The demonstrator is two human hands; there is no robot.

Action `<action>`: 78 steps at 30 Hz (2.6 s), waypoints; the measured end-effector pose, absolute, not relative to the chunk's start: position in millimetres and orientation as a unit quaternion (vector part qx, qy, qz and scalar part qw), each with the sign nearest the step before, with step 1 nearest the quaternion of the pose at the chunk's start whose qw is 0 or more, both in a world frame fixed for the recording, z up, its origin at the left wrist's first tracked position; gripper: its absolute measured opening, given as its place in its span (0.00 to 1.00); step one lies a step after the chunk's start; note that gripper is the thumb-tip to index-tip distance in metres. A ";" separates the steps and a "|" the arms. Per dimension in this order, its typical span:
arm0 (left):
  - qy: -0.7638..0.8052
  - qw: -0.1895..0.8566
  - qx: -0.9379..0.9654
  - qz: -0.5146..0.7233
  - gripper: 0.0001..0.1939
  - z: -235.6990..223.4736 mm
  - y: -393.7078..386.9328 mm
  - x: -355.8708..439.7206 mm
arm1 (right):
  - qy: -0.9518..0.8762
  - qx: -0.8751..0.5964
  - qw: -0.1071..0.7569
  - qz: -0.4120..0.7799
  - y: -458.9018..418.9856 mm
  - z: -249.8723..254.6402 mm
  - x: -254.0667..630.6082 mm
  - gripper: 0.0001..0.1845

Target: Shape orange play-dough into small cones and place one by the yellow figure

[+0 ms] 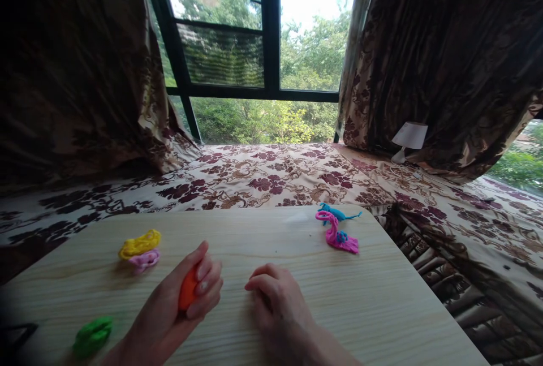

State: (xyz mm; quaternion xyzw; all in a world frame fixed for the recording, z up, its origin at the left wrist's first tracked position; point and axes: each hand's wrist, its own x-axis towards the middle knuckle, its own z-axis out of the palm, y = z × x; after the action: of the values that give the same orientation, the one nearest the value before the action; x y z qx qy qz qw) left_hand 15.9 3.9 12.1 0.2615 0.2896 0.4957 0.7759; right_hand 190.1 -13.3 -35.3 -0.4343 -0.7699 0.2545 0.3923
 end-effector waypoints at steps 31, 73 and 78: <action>0.297 0.779 0.229 0.502 0.13 10.8 2.9 17.0 | -0.777 -0.428 0.387 0.251 -15.0 -33.0 189.9 0.16; 0.499 0.494 0.635 0.323 0.14 0.1 -7.5 25.0 | -0.801 -0.420 0.338 0.262 -17.4 -15.1 199.2 0.20; 0.482 0.415 0.708 0.307 0.10 9.6 -8.3 25.1 | -0.803 -0.436 0.322 0.247 -15.0 -16.0 201.5 0.14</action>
State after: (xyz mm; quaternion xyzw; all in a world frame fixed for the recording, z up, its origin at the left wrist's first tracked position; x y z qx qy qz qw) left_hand 25.1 -8.3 9.6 0.7079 0.4824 0.3069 0.4146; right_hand 201.5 -15.0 -16.0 -0.4359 -0.8034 0.2467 0.3219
